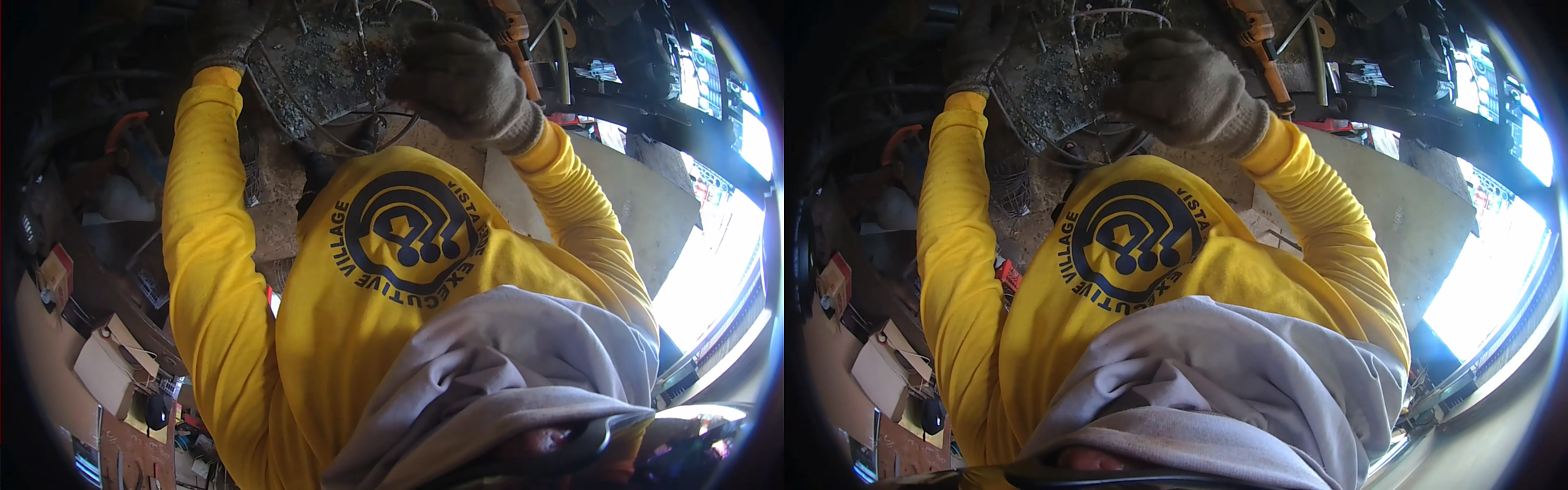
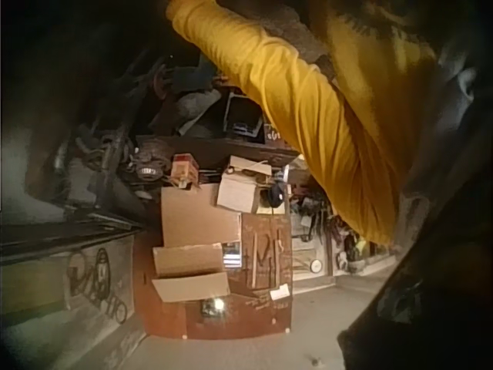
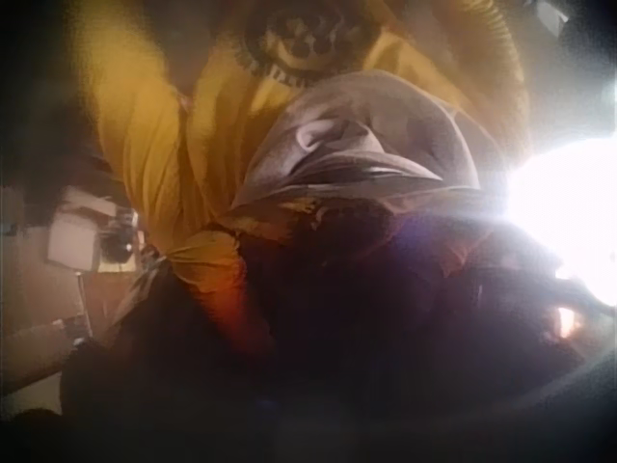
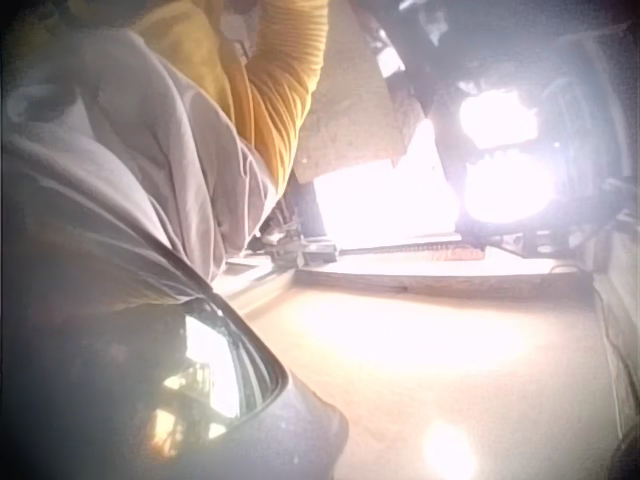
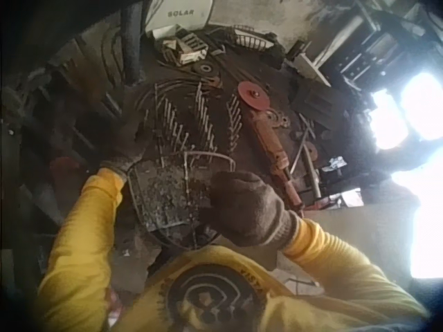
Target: The person handles an angle grinder, then uses short pieces of wire to fasten rods of a circular metal structure together by hand.
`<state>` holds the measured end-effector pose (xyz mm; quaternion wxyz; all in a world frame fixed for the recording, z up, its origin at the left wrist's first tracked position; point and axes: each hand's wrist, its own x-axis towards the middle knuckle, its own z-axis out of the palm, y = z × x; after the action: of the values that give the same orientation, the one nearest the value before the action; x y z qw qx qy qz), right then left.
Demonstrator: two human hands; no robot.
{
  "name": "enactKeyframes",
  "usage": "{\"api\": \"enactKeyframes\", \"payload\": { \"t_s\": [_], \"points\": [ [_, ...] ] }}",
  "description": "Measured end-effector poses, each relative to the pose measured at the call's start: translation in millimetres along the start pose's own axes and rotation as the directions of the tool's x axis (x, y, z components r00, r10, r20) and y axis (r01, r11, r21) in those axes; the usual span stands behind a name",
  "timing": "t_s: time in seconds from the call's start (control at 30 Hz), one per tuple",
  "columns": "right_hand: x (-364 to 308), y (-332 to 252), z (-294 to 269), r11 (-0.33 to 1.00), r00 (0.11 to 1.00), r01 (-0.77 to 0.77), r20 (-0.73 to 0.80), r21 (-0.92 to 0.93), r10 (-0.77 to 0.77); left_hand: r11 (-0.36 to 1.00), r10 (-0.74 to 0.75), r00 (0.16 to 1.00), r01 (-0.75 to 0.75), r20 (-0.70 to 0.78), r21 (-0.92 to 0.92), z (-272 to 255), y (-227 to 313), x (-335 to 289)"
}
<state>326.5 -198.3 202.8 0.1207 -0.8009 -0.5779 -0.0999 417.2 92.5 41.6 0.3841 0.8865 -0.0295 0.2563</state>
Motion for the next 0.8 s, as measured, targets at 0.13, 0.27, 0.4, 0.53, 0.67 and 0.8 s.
{"api": "enactKeyframes", "payload": {
  "t_s": [0.13, 0.27, 0.4, 0.53, 0.67, 0.8],
  "points": [
    [2.7, -8.0, 5.2, 1.0, 1.0, -0.012, -0.013, 0.024, 0.013, 0.995, 0.098, 0.993, -0.098, -0.06, -0.001, 0.3, -1.6, -3.0],
    [5.9, -9.0, 10.6, 0.999, 1.0, 0.02, -0.016, 0.046, -0.02, 0.997, -0.043, 0.996, 0.039, 0.072, 0.06, -5.4, 7.9, -2.1],
    [7.4, -10.9, 13.1, 0.997, 0.996, 0.071, -0.048, -0.004, -0.071, 0.994, 0.111, 0.991, -0.109, -0.081, 0.027, 7.4, -8.1, -4.6],
    [-5.3, -2.9, 3.9, 0.993, 0.996, 0.089, -0.025, -0.074, -0.091, 0.992, 0.119, 0.989, -0.122, -0.092, -0.03, 7.9, -0.3, -2.9],
    [-1.9, -7.7, 5.6, 0.998, 0.997, 0.055, -0.059, 0.002, -0.055, 0.98, -0.183, 0.964, 0.162, 0.193, 0.119, -11.3, 22.2, 3.9],
    [0.6, -7.4, 10.9, 0.994, 0.993, 0.099, -0.062, -0.038, -0.102, 0.999, 0.037, 0.999, -0.037, -0.01, 0.033, 4.3, -0.8, -6.7]
  ]
}}
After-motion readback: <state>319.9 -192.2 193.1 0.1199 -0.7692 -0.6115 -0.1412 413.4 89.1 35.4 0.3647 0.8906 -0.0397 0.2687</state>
